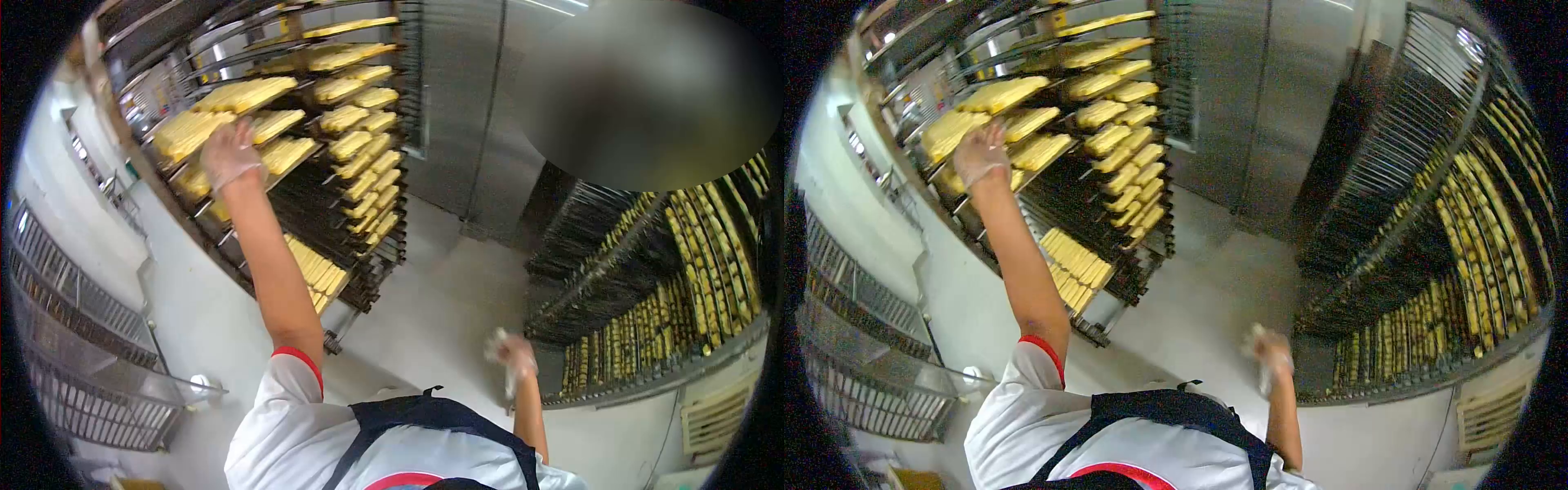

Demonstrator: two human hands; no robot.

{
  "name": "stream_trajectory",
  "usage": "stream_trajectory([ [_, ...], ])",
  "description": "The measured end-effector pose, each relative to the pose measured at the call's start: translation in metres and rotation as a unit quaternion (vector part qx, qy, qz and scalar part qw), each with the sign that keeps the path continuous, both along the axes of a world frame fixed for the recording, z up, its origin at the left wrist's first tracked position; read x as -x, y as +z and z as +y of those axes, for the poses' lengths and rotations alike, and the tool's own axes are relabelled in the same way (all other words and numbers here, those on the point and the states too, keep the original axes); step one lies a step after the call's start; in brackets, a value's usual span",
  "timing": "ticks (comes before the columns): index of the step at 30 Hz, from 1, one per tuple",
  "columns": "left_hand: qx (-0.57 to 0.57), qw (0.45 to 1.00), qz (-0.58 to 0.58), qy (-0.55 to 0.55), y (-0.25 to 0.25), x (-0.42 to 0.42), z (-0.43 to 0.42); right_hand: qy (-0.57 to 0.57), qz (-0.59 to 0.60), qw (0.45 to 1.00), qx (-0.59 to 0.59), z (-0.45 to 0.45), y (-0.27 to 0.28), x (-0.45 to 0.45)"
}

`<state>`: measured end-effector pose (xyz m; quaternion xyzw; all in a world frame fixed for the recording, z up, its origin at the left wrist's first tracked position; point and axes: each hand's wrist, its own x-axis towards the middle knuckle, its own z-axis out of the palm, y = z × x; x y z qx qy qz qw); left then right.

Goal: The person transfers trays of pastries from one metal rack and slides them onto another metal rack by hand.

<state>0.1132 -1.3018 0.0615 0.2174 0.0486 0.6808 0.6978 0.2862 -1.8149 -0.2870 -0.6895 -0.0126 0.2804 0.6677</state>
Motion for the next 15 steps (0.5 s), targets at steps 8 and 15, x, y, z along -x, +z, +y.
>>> stream_trajectory([
  [8, -0.246, 0.817, 0.223, -0.471, -0.089, -0.231, -0.33, -0.39, 0.035, 0.918, -0.06, -0.304, -0.152, 0.067],
  [15, -0.198, 0.526, 0.2, -0.802, -0.121, -0.405, -0.647, -0.337, 0.016, 0.918, -0.208, -0.247, 0.016, 0.03],
])
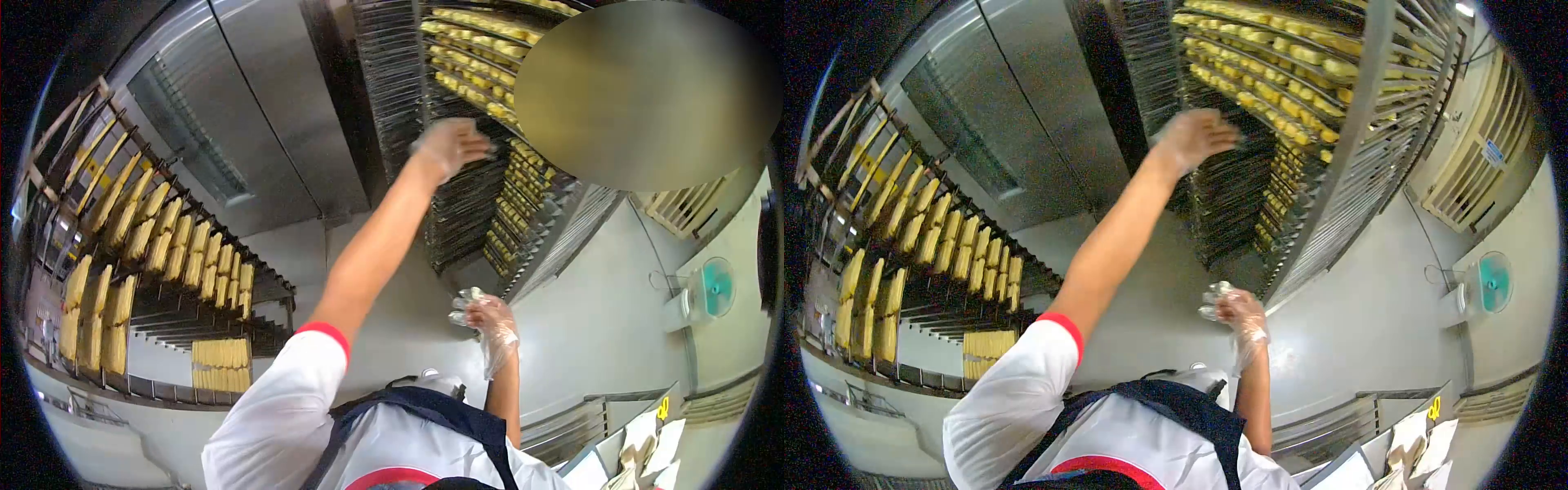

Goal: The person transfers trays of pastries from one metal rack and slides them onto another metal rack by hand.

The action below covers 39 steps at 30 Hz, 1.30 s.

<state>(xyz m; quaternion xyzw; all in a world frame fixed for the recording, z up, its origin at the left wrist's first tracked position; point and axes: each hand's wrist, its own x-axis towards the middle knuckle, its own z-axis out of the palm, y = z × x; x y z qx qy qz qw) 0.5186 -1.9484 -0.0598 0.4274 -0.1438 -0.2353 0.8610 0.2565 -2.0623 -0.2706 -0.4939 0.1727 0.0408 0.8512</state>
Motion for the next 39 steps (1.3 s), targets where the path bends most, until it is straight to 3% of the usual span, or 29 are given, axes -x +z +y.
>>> stream_trajectory([
  [2, 0.013, 0.999, 0.024, -0.031, -0.01, -0.055, -0.058, 0.025, -0.041, 0.999, -0.001, -0.008, 0.033, -0.001],
  [3, -0.157, 0.981, -0.11, -0.042, -0.022, -0.082, -0.078, 0.02, -0.044, 0.999, -0.004, -0.017, 0.047, -0.003],
  [4, -0.313, 0.917, -0.245, -0.045, -0.016, -0.083, -0.093, 0.002, -0.074, 0.997, -0.009, -0.027, 0.06, -0.006],
  [6, -0.568, 0.694, -0.437, 0.075, 0.005, -0.051, -0.09, -0.038, -0.104, 0.994, -0.009, -0.044, 0.066, -0.026],
  [7, -0.643, 0.601, -0.46, 0.114, 0.016, -0.028, -0.082, -0.054, -0.099, 0.993, -0.029, -0.054, 0.088, -0.03],
  [9, -0.719, 0.489, -0.465, 0.166, 0.033, 0.013, -0.059, -0.064, -0.141, 0.988, -0.024, -0.067, 0.125, -0.039],
  [10, -0.695, 0.539, -0.44, 0.18, 0.043, 0.041, -0.037, -0.087, -0.16, 0.983, -0.026, -0.066, 0.155, -0.034],
  [11, -0.531, 0.647, -0.497, 0.23, -0.005, 0.004, -0.007, -0.094, -0.182, 0.977, -0.059, -0.068, 0.168, -0.036],
  [12, -0.58, 0.573, -0.506, 0.282, 0.027, 0.069, 0.017, -0.096, -0.204, 0.97, -0.093, -0.068, 0.175, -0.039],
  [13, -0.363, 0.825, -0.376, 0.218, 0.008, 0.062, 0.042, -0.058, -0.272, 0.95, -0.142, -0.067, 0.175, -0.042],
  [15, -0.192, 0.856, -0.396, 0.27, 0.003, 0.1, 0.107, 0.031, -0.363, 0.91, -0.197, -0.055, 0.181, -0.044],
  [16, -0.302, 0.736, -0.51, 0.327, 0.008, 0.133, 0.138, 0.01, -0.356, 0.911, -0.21, -0.042, 0.192, -0.039],
  [17, -0.425, 0.541, -0.591, 0.421, 0.013, 0.166, 0.169, 0.05, -0.361, 0.918, -0.156, -0.037, 0.179, -0.038],
  [18, -0.484, 0.353, -0.617, 0.51, 0.018, 0.198, 0.2, 0.034, -0.301, 0.951, -0.056, -0.006, 0.202, -0.024],
  [19, -0.426, 0.441, -0.6, 0.514, 0.013, 0.22, 0.236, 0.055, -0.299, 0.95, -0.069, 0.022, 0.203, -0.019],
  [21, -0.382, 0.48, -0.569, 0.547, 0.018, 0.271, 0.29, 0.08, -0.266, 0.956, -0.098, 0.068, 0.211, -0.009],
  [22, -0.407, 0.437, -0.557, 0.576, 0.024, 0.297, 0.309, 0.086, -0.233, 0.962, -0.116, 0.092, 0.218, -0.004],
  [23, -0.395, 0.477, -0.503, 0.604, 0.04, 0.321, 0.322, 0.092, -0.246, 0.959, -0.105, 0.102, 0.227, -0.009],
  [24, -0.376, 0.515, -0.445, 0.629, 0.056, 0.345, 0.335, 0.198, -0.28, 0.93, -0.134, 0.115, 0.212, -0.033],
  [25, -0.352, 0.55, -0.388, 0.651, 0.071, 0.369, 0.347, 0.225, -0.287, 0.919, -0.152, 0.154, 0.232, -0.028],
  [27, -0.463, 0.398, -0.386, 0.692, 0.089, 0.407, 0.403, 0.283, -0.331, 0.879, -0.194, 0.211, 0.261, -0.021],
  [29, -0.418, 0.346, -0.53, 0.651, 0.118, 0.445, 0.39, 0.364, -0.359, 0.827, -0.235, 0.258, 0.276, -0.032],
  [36, -0.493, 0.216, -0.43, 0.725, 0.128, 0.527, 0.498, 0.528, -0.397, 0.707, -0.253, 0.403, 0.349, -0.01],
  [38, -0.494, 0.204, -0.41, 0.739, 0.136, 0.528, 0.535, 0.503, -0.379, 0.746, -0.216, 0.44, 0.375, -0.002],
  [39, -0.311, 0.438, -0.433, 0.724, 0.147, 0.523, 0.56, 0.527, -0.398, 0.719, -0.218, 0.462, 0.386, -0.005],
])
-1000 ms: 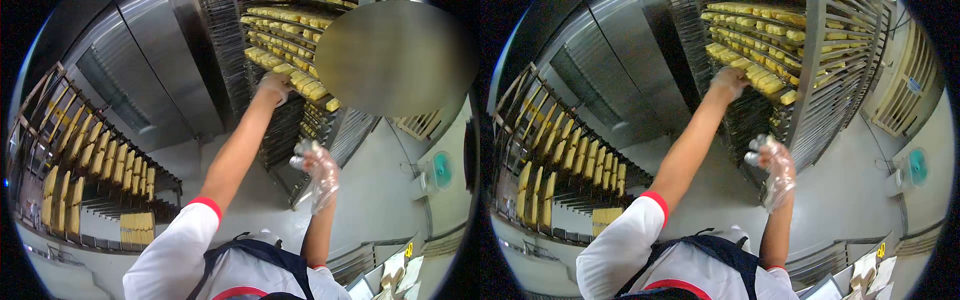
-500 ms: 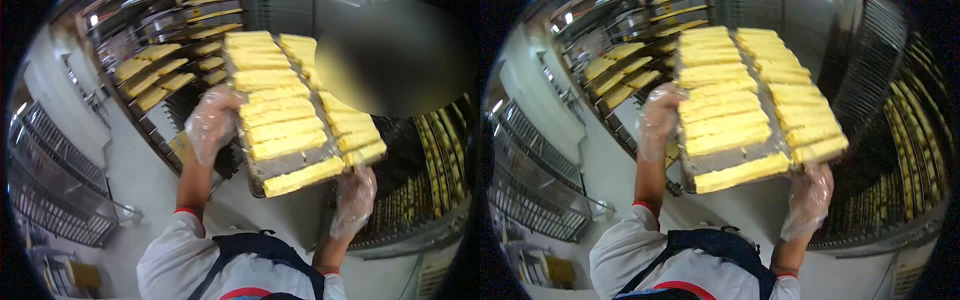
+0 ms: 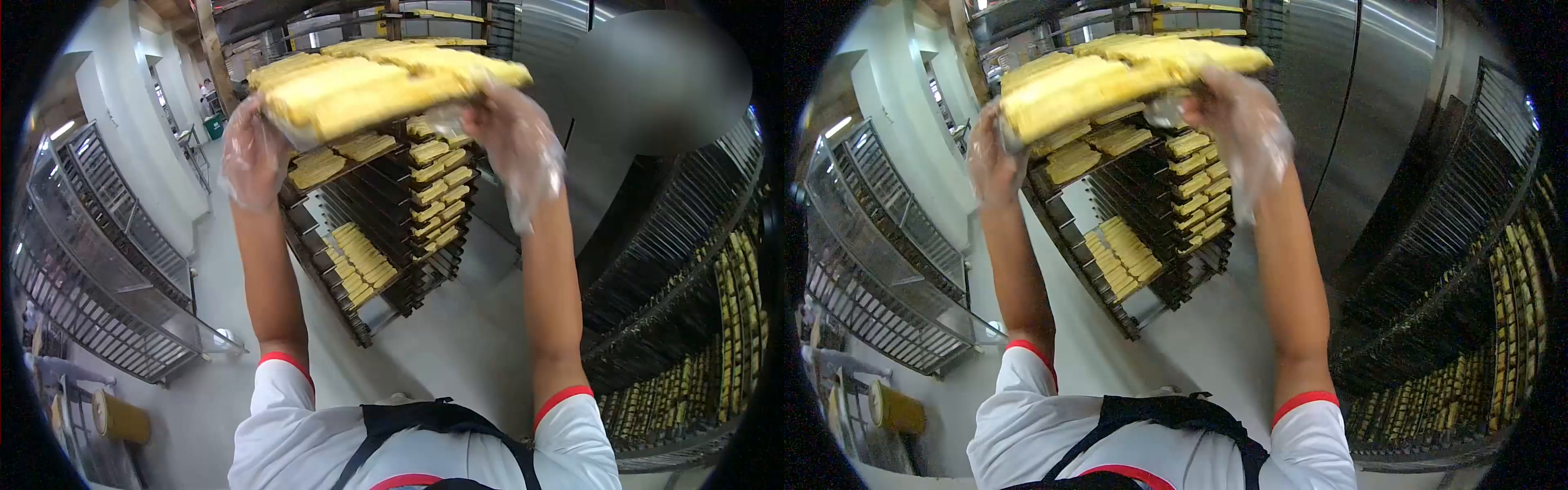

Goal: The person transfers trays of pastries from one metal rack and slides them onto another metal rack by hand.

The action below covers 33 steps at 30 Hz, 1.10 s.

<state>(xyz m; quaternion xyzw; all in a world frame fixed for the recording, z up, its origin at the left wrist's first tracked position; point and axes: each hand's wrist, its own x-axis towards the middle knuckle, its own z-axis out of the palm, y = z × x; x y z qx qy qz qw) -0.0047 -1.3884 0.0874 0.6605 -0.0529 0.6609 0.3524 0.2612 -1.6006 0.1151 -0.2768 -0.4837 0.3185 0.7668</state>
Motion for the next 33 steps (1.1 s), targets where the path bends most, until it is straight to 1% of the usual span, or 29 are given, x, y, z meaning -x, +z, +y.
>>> stream_trajectory([
  [1, 0.051, 0.994, -0.039, -0.087, 0.007, -0.008, 0.008, 0.027, -0.027, 0.999, -0.009, 0.022, 0.01, -0.003],
  [2, 0.067, 0.988, -0.098, -0.098, 0.007, -0.023, 0.0, -0.008, -0.052, 0.998, 0.026, 0.045, 0.02, -0.002],
  [4, 0.177, 0.953, -0.199, -0.144, 0.006, -0.061, -0.009, -0.06, -0.079, 0.99, 0.098, 0.071, 0.02, 0.004],
  [5, 0.285, 0.868, -0.258, -0.314, 0.003, -0.076, -0.004, -0.076, -0.082, 0.985, 0.133, 0.077, 0.015, 0.005],
  [6, 0.32, 0.885, -0.225, -0.253, 0.003, -0.095, -0.006, -0.1, -0.086, 0.978, 0.164, 0.08, 0.007, 0.007],
  [7, 0.352, 0.897, -0.188, -0.192, 0.008, -0.112, -0.016, -0.079, -0.101, 0.981, 0.147, 0.071, -0.014, 0.004],
  [8, 0.351, 0.895, -0.175, -0.211, 0.014, -0.12, -0.026, -0.069, -0.168, 0.965, 0.191, 0.055, -0.033, -0.004],
  [9, 0.282, 0.925, -0.161, -0.196, 0.018, -0.127, -0.008, -0.052, -0.204, 0.961, 0.181, 0.038, -0.068, -0.016],
  [10, 0.35, 0.895, -0.185, -0.205, 0.035, -0.129, -0.006, -0.058, -0.183, 0.949, 0.248, -0.007, -0.08, -0.001],
  [11, 0.416, 0.86, -0.204, -0.213, 0.052, -0.131, -0.002, -0.098, -0.179, 0.94, 0.273, -0.017, -0.146, -0.029],
  [12, 0.37, 0.915, -0.128, -0.095, 0.051, -0.133, 0.039, -0.117, -0.171, 0.911, 0.355, -0.054, -0.172, -0.031],
  [13, 0.353, 0.921, -0.137, -0.093, 0.048, -0.132, 0.07, -0.172, -0.081, 0.882, 0.43, -0.084, -0.235, -0.05],
  [14, 0.335, 0.926, -0.147, -0.09, 0.045, -0.132, 0.099, -0.194, -0.044, 0.852, 0.484, -0.122, -0.286, -0.07],
  [15, 0.361, 0.878, -0.241, -0.204, 0.04, -0.144, 0.106, -0.235, 0.085, 0.824, 0.509, -0.164, -0.362, -0.093],
  [16, 0.267, 0.869, -0.155, -0.387, 0.029, -0.155, 0.102, -0.288, 0.209, 0.815, 0.457, -0.214, -0.374, -0.079],
  [17, 0.216, 0.869, -0.105, -0.432, 0.022, -0.188, 0.061, -0.292, 0.328, 0.801, 0.407, -0.256, -0.368, -0.066],
  [18, 0.163, 0.866, -0.052, -0.47, 0.016, -0.222, 0.022, -0.321, 0.3, 0.766, 0.469, -0.298, -0.369, -0.068],
  [19, 0.165, 0.913, -0.028, -0.371, 0.023, -0.264, -0.053, -0.365, 0.322, 0.755, 0.44, -0.33, -0.361, -0.07],
  [21, 0.138, 0.875, 0.099, -0.453, 0.039, -0.319, -0.193, -0.42, 0.282, 0.753, 0.421, -0.373, -0.335, -0.071],
  [22, 0.124, 0.856, 0.143, -0.482, 0.047, -0.352, -0.235, -0.459, 0.31, 0.755, 0.351, -0.388, -0.313, -0.066],
  [23, 0.11, 0.838, 0.186, -0.502, 0.061, -0.39, -0.274, -0.468, 0.307, 0.755, 0.341, -0.406, -0.295, -0.063],
  [25, 0.046, 0.828, 0.224, -0.512, 0.095, -0.436, -0.367, -0.475, 0.303, 0.792, 0.236, -0.44, -0.269, -0.064],
  [26, 0.033, 0.849, 0.233, -0.474, 0.116, -0.442, -0.409, -0.486, 0.311, 0.792, 0.199, -0.45, -0.272, -0.056],
  [27, 0.005, 0.828, 0.223, -0.515, 0.137, -0.471, -0.443, -0.488, 0.308, 0.793, 0.194, -0.464, -0.276, -0.05],
  [28, -0.343, 0.886, 0.217, -0.223, 0.161, -0.504, -0.473, -0.502, 0.304, 0.79, 0.174, -0.479, -0.283, -0.044],
  [29, -0.554, 0.821, 0.05, 0.129, 0.186, -0.538, -0.503, -0.516, 0.302, 0.787, 0.154, -0.49, -0.288, -0.036],
  [30, -0.547, 0.823, 0.032, 0.146, 0.193, -0.547, -0.528, -0.533, 0.301, 0.771, 0.173, -0.499, -0.287, -0.024],
  [32, -0.383, 0.911, 0.137, -0.061, 0.203, -0.555, -0.573, -0.518, 0.322, 0.779, 0.145, -0.526, -0.327, -0.013],
  [33, -0.342, 0.923, 0.149, -0.093, 0.209, -0.562, -0.588, -0.505, 0.34, 0.784, 0.124, -0.536, -0.343, -0.009],
])
